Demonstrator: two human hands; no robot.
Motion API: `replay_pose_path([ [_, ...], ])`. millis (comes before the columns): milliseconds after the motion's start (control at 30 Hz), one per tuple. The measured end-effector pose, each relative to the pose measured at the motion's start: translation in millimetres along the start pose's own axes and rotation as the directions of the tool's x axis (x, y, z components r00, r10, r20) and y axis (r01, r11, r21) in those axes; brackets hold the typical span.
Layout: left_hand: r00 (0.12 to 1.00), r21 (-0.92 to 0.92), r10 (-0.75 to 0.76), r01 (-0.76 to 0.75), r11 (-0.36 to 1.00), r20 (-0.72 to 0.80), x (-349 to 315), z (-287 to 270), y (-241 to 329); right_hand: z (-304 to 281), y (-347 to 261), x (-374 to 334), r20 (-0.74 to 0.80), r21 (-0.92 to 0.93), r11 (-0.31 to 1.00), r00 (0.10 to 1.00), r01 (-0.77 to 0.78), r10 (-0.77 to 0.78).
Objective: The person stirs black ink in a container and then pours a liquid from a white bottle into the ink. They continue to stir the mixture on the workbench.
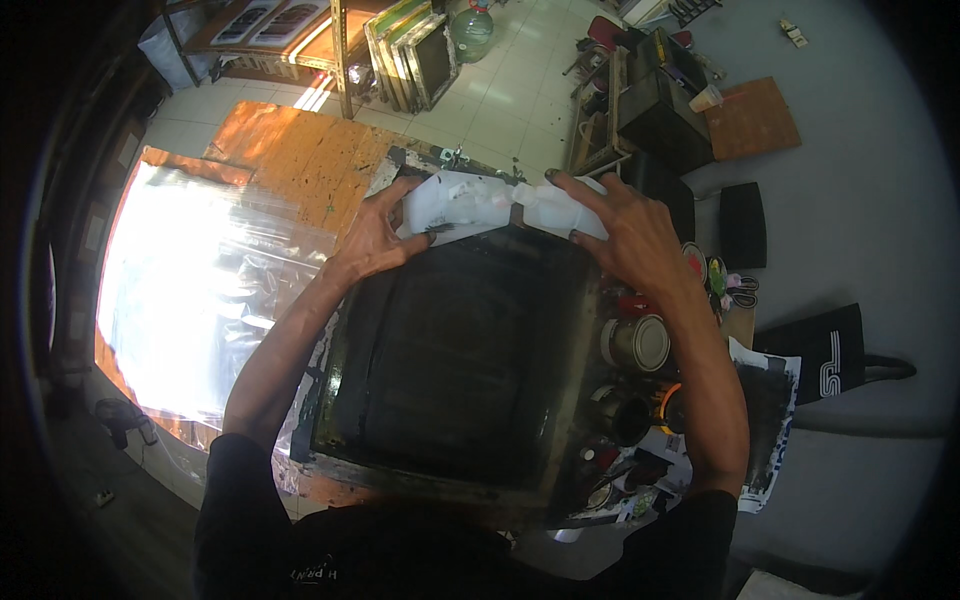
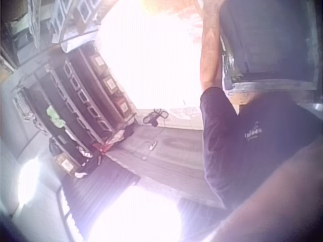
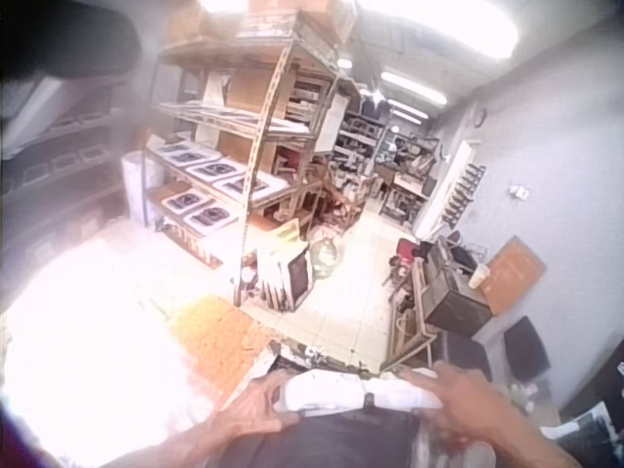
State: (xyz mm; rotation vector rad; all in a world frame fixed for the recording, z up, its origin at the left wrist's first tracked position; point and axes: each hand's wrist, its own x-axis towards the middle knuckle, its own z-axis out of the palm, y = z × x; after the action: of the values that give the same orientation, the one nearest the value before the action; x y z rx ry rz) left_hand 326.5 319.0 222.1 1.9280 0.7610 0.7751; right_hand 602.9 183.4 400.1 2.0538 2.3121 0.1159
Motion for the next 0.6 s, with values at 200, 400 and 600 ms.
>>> replay_pose_path([
  [200,1.000,-0.295,-0.009,0.013,0.956,0.014,0,5,-4,-2,-4,-1,-0.009,0.179,0.981,0.997,-0.073,0.075],
  [400,0.994,-0.429,-0.106,0.109,0.897,0.032,3,9,4,30,9,-5,-0.180,0.412,0.911,0.977,-0.031,0.115],
  [600,0.985,-0.517,-0.165,0.111,0.849,-0.059,9,15,16,66,12,-13,-0.330,0.604,0.797,0.913,0.010,0.239],
])
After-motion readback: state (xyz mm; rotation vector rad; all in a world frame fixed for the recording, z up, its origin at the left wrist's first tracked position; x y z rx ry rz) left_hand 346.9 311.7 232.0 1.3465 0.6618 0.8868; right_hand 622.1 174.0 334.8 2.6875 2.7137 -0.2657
